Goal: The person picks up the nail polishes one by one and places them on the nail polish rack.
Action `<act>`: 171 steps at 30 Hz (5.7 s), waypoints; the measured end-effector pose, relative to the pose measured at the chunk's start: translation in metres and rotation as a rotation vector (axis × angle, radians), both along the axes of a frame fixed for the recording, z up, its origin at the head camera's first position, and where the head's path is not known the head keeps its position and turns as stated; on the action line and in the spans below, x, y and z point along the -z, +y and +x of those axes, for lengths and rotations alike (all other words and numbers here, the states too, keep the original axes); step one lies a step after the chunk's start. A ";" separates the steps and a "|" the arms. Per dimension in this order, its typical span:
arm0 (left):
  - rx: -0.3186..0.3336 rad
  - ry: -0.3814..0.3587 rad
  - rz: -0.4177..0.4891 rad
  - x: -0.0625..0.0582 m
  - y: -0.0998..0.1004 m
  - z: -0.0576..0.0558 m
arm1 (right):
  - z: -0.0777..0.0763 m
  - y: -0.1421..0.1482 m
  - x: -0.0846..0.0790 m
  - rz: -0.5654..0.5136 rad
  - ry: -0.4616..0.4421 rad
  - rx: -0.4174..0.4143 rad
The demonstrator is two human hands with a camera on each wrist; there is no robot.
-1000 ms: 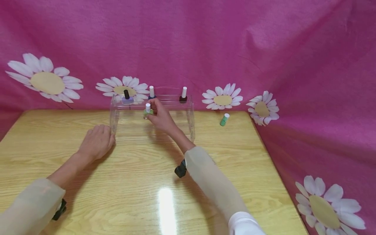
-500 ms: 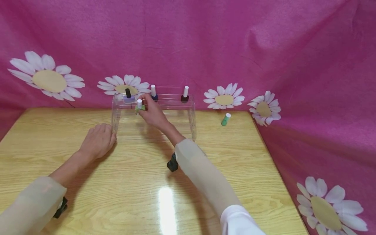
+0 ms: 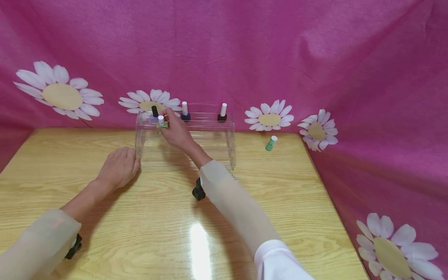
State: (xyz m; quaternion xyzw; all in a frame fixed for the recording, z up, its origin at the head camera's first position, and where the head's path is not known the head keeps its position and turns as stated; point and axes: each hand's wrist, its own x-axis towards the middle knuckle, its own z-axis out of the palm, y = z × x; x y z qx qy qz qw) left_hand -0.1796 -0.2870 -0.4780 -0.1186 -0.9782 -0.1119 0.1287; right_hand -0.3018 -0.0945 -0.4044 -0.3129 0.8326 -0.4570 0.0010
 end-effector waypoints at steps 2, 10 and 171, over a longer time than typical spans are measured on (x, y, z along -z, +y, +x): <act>0.001 0.005 0.000 0.000 0.000 0.001 | 0.001 -0.002 0.001 0.009 0.018 0.005; -0.002 0.024 -0.009 0.000 0.001 0.001 | 0.001 -0.004 0.005 0.022 0.041 0.065; -0.053 -0.025 -0.034 0.000 0.002 0.001 | -0.009 0.292 0.019 0.008 -0.037 0.464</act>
